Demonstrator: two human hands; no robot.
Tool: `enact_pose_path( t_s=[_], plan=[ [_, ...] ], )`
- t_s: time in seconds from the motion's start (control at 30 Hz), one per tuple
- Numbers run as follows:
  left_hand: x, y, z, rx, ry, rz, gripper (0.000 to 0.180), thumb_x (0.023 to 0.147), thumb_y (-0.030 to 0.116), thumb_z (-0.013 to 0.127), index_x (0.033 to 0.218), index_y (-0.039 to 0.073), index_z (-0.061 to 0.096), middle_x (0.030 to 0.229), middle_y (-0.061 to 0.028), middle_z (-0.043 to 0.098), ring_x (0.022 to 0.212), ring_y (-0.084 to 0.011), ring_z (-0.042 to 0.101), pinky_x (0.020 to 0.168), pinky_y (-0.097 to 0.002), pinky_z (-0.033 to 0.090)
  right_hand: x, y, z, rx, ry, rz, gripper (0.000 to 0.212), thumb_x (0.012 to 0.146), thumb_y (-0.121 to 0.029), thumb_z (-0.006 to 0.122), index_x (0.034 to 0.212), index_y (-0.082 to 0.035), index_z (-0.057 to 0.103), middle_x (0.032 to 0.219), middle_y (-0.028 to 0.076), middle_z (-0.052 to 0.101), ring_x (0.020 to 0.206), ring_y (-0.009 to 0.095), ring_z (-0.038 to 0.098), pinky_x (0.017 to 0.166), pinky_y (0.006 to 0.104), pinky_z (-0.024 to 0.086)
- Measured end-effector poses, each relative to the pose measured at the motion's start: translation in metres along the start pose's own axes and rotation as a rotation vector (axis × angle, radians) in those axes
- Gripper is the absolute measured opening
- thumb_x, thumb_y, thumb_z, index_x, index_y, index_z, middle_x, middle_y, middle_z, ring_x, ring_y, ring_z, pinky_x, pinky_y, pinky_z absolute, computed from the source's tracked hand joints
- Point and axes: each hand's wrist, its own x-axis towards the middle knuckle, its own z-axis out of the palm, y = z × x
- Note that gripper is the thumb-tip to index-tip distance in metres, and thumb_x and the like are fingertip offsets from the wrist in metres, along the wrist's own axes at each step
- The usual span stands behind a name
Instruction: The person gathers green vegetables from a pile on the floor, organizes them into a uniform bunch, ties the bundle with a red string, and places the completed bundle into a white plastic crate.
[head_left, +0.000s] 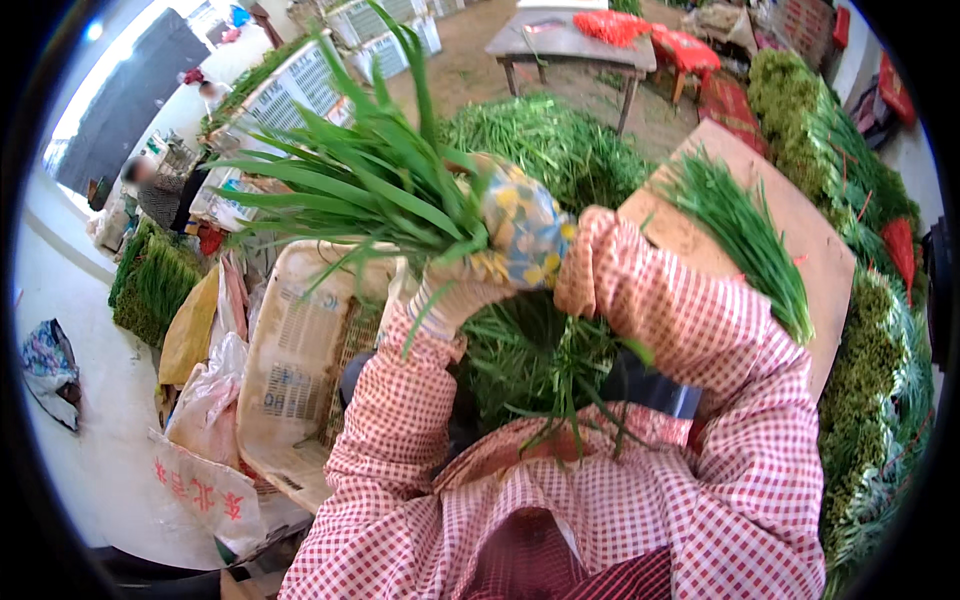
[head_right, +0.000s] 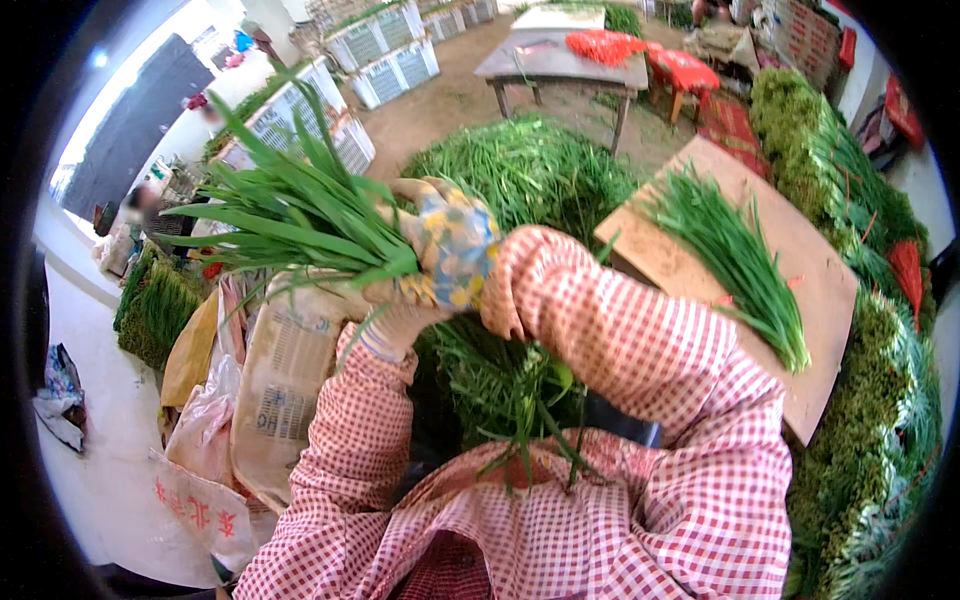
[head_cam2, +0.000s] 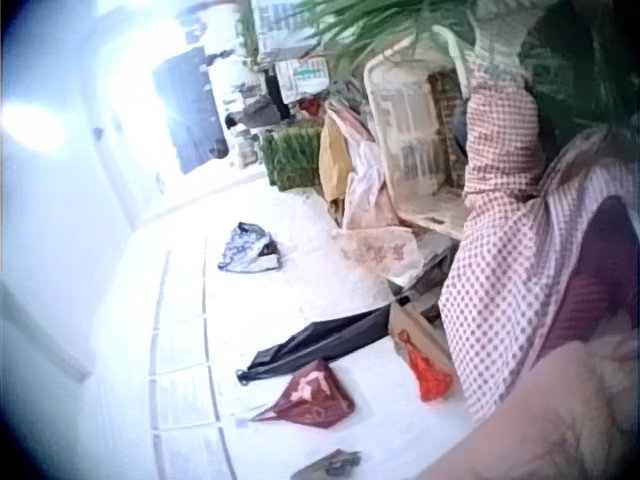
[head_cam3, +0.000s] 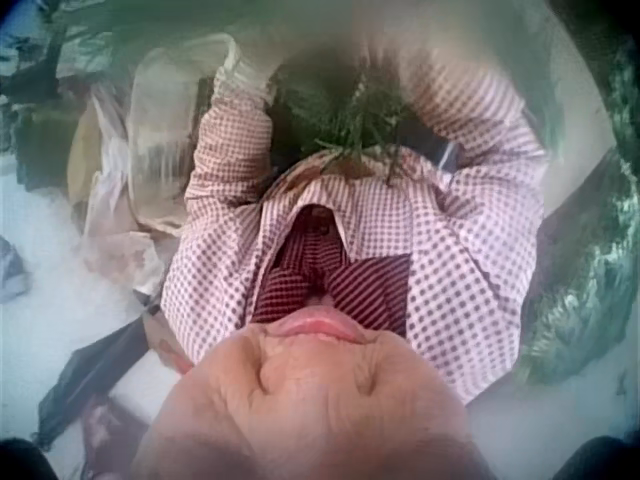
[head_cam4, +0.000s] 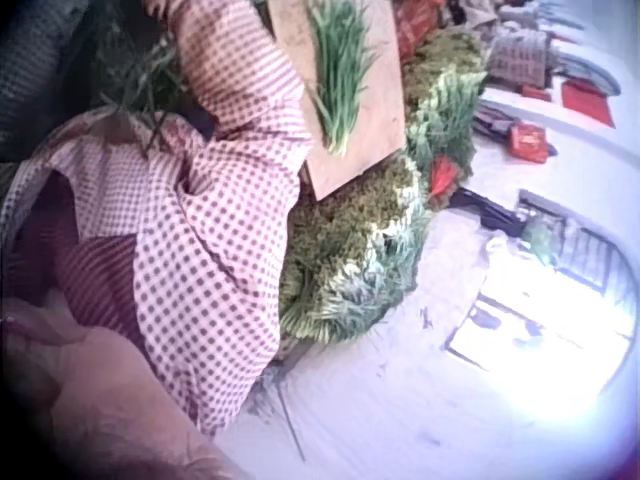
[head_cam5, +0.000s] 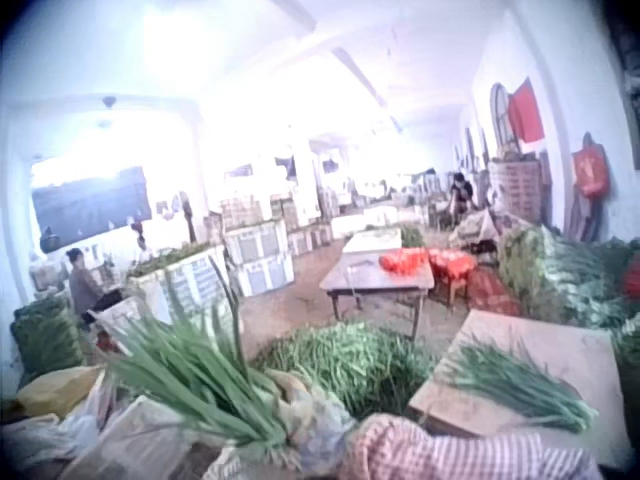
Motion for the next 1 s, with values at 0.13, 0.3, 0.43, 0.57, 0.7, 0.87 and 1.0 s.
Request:
enact_pose_path(
  t_s=[0.13,0.3,0.43,0.57,0.7,0.87,1.0],
  plan=[
    [0.017,-0.004,-0.004,0.403,-0.038,0.106,0.042,0.091,0.032,0.051,0.125,0.007,0.050,0.118,-0.0106,0.060,0.106,-0.0229,0.057,0.094,-0.0456,0.044,-0.029,0.025,0.014,0.249,0.078,0.106,0.041,0.086,-0.039,0.051,0.111,-0.009,0.062,0.100,0.013,0.063,0.098,0.024,0.058,0.087,0.0364,0.045],
    [0.001,0.025,0.023,0.692,0.051,0.311,0.038,0.088,0.026,0.055,0.118,0.003,0.052,0.111,-0.0120,0.062,0.100,-0.0229,0.059,0.090,-0.0404,0.048,-0.014,0.009,0.031,-0.103,0.175,0.284,0.059,0.083,-0.041,0.057,0.129,-0.004,0.052,0.108,0.015,0.063,0.105,0.029,0.057,0.093,0.0410,0.041],
    [-0.002,-0.017,0.075,1.533,0.040,0.722,0.037,0.075,0.008,0.068,0.109,0.002,0.054,0.094,-0.0142,0.065,0.084,-0.0249,0.064,0.075,-0.0357,0.055,0.003,0.056,-0.053,0.569,-1.066,0.547,0.132,0.057,-0.046,0.087,0.146,0.002,0.002,0.141,0.027,0.037,0.131,0.033,0.039,0.109,0.0391,0.032],
    [-0.013,0.010,0.088,1.214,0.069,0.915,0.038,0.075,0.010,0.066,0.112,0.008,0.056,0.091,-0.0095,0.063,0.090,-0.0271,0.061,0.080,-0.0429,0.053,-0.047,0.069,-0.084,0.855,-1.273,0.787,0.137,0.054,-0.044,0.089,0.146,0.002,-0.001,0.142,0.026,0.036,0.132,0.032,0.036,0.109,0.0399,0.031],
    [-0.016,0.036,0.093,1.087,0.336,0.806,0.021,0.078,0.009,0.063,0.098,0.006,0.058,0.085,-0.0125,0.063,0.084,-0.0273,0.064,0.069,-0.0445,0.057,-0.081,0.075,-0.118,0.866,-1.377,1.060,0.130,0.059,-0.032,0.090,0.147,-0.001,-0.002,0.144,0.020,0.036,0.134,0.025,0.035,0.110,0.0396,0.029],
    [-0.011,0.038,0.087,1.273,0.284,0.901,0.022,0.081,0.022,0.063,0.092,0.002,0.061,0.085,-0.0130,0.066,0.076,-0.0261,0.064,0.074,-0.0391,0.055,-0.160,0.104,-0.115,1.522,-0.923,0.795,0.113,0.068,-0.011,0.082,0.149,-0.008,0.004,0.138,0.013,0.043,0.120,0.021,0.048,0.099,0.0345,0.042],
    [-0.008,0.077,0.103,1.257,0.499,0.866,0.020,0.083,0.016,0.059,0.090,-0.003,0.059,0.083,-0.0140,0.065,0.070,-0.0261,0.064,0.069,-0.0381,0.055,-0.171,0.113,-0.121,0.824,-1.049,0.982,0.062,0.085,-0.016,0.067,0.138,-0.007,0.035,0.117,0.011,0.057,0.095,0.020,0.061,0.082,0.0271,0.052]
  ],
)
